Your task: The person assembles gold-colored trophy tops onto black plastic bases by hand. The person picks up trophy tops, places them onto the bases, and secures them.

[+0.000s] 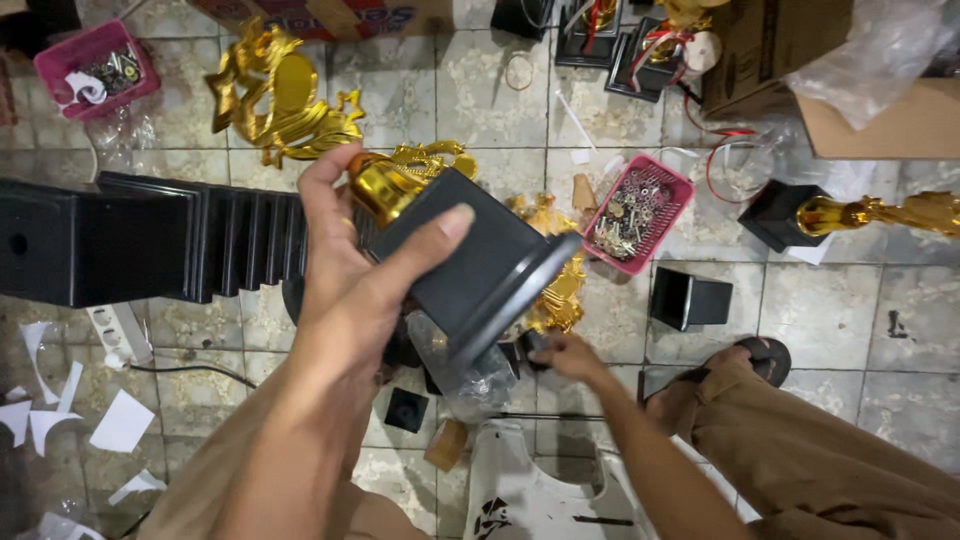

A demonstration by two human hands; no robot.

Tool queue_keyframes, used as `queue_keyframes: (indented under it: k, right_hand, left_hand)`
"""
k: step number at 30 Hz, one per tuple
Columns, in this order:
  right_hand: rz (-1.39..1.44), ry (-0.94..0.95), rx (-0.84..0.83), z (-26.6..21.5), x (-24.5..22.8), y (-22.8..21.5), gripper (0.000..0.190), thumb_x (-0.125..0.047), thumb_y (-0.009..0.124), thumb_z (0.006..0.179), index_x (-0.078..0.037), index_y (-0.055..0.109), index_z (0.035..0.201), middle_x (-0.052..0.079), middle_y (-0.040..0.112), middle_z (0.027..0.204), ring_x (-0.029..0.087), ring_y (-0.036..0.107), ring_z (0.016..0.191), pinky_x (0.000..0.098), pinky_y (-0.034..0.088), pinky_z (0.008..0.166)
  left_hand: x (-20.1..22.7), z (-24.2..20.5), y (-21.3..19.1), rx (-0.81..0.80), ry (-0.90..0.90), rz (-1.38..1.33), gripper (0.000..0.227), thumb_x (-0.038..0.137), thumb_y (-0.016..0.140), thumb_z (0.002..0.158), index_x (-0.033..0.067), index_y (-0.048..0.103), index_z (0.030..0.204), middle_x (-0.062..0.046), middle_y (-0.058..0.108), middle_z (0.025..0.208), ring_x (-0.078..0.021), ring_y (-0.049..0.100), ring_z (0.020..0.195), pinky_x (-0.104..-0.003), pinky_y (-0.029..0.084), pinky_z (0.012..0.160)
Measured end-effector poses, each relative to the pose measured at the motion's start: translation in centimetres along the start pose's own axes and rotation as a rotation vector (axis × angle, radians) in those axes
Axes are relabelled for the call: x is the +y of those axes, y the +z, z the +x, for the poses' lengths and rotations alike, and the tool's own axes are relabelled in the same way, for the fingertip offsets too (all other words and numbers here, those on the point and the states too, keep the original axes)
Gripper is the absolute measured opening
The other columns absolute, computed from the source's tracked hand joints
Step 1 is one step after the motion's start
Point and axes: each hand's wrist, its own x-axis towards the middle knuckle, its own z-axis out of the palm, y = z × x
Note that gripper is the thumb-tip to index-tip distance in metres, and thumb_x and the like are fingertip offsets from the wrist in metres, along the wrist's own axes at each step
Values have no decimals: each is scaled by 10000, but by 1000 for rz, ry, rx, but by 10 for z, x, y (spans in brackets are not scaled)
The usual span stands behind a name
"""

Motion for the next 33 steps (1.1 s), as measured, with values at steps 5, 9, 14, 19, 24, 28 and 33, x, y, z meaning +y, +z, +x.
queue_keyframes:
  k: [5,9,14,19,24,28,33]
  right_hand:
    - [199,17,-162,-92,-75,-130,770,-222,789,759,-131,552,1486,106,656,1373,259,636,1169,355,500,1016]
    - [386,-283,-49,-76,-63,-217,53,-68,669,889,-107,635,899,46,624,824,91,391,542,216,385,508]
    - [366,-819,426,-208,-119,-260,482,-434,437,1006,-61,666,1209,101,677,1073,200,612,854,373,496,563]
    - [-201,-1205,905,-299,-134,-205,560,-527,387,848,-70,558,1123,165,519,1153,316,511,1025,484,469,770]
    - [-332,-1467,1034,-304,-145,-159,555,-549,594,839,-50,565,1078,251,577,1230,399,576,1159,617,511,950]
    - [-390,-1491,985,-312,-153,-148,604,-436,845,772,-69,576,1169,214,580,1409,366,566,1296,520,456,1059]
    - [-284,-1528,978,-323,-155,-146,538,-348,865,778,-69,648,1183,229,587,1390,341,581,1335,440,463,1121]
  left_hand:
    - [-15,10,-1,91,19,-105,795,253,814,668,227,371,1328,-34,546,1289,-158,638,971,-311,609,696]
    - [-17,4,10,48,-64,-302,751,214,807,674,265,370,1281,-113,574,1240,-233,668,789,-361,561,550]
    - [-8,-3,27,10,-237,-268,925,434,747,598,243,392,1430,-127,610,1124,-266,637,899,-455,568,590]
    - [-11,-16,44,-58,-231,-330,856,453,725,652,222,348,1385,-154,605,1177,-328,644,1023,-513,602,733]
    - [-25,-16,60,-48,-225,-396,812,438,764,682,176,374,1345,-149,602,1143,-324,666,936,-490,620,660]
    - [-30,-18,65,-80,-250,-441,724,430,764,705,202,382,1277,-166,617,1126,-313,650,911,-492,606,629]
    - [-28,-17,62,-45,-250,-465,685,411,774,714,214,431,1273,-118,630,1067,-256,646,838,-434,561,574]
